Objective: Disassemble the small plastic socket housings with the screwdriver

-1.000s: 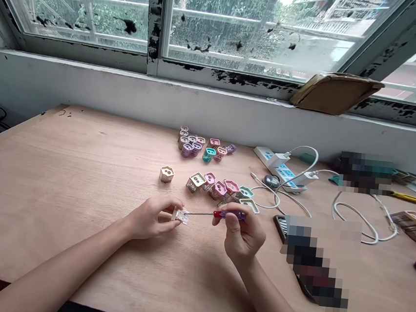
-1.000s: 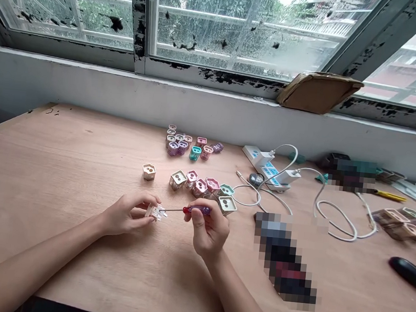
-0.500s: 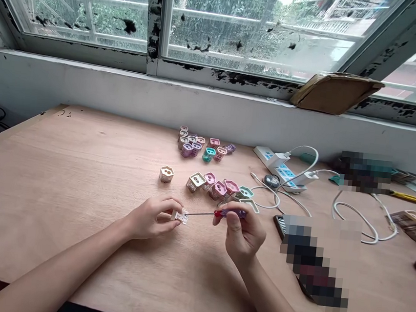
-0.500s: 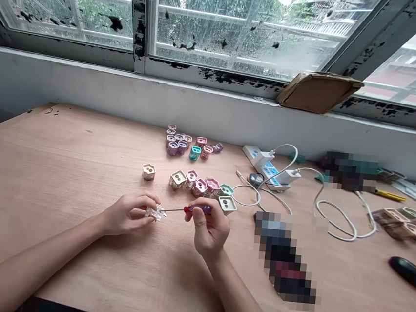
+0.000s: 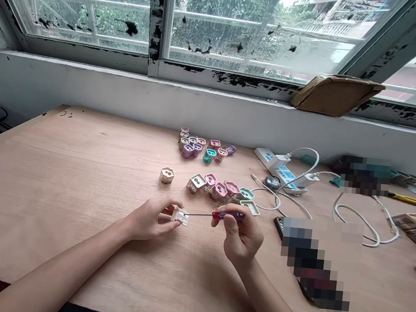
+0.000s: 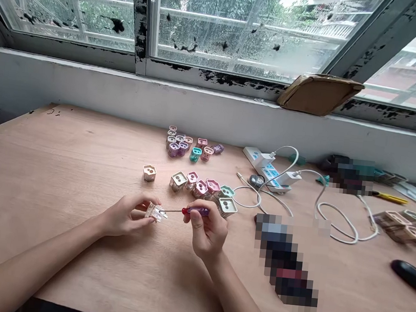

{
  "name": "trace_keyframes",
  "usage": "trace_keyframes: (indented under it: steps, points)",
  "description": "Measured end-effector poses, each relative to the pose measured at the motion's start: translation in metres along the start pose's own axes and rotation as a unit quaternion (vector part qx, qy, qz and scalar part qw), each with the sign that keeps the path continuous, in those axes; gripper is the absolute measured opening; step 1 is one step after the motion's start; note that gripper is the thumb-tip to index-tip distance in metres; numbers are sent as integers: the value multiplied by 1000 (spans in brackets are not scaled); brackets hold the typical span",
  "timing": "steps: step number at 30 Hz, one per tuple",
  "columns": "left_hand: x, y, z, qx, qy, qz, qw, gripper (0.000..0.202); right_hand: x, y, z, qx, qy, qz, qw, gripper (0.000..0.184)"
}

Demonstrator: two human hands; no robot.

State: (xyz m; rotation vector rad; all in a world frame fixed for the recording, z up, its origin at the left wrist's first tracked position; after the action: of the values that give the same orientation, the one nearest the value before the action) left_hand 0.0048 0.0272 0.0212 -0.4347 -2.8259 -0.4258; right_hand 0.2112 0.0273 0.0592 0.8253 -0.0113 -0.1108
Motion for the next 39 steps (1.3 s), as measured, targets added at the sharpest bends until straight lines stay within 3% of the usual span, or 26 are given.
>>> trace_keyframes:
  steps: [11,18,26,34,39]
  points:
    - [0,1,-11,-94,27,2,995,15,0,-1,-4,-24,22,-9,999,12]
    - [14,6,-19,-174,92,-51,979,11,5,3,-10,-28,-9,-35,999,13]
    - [20,8,-17,-162,97,-71,979,10,-5,3,-18,-12,-137,60,989,13]
    - [19,8,-19,-160,93,-72,980,8,-8,1,-24,-30,-146,65,987,12]
    - [19,8,-18,-158,94,-68,981,9,-4,2,-25,-62,-122,31,990,18]
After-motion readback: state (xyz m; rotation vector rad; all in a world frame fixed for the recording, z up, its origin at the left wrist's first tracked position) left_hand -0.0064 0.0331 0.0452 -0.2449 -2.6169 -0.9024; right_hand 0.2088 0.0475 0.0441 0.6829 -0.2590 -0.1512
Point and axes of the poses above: each hand's wrist, its own y-axis towards the middle knuckle, its own x-axis out of the back of the hand, z = x × y, the point moved 6 cm from there along y, towards the middle knuckle, and after that the axes turned 9 degrees about -z, right-handed, at the moved point
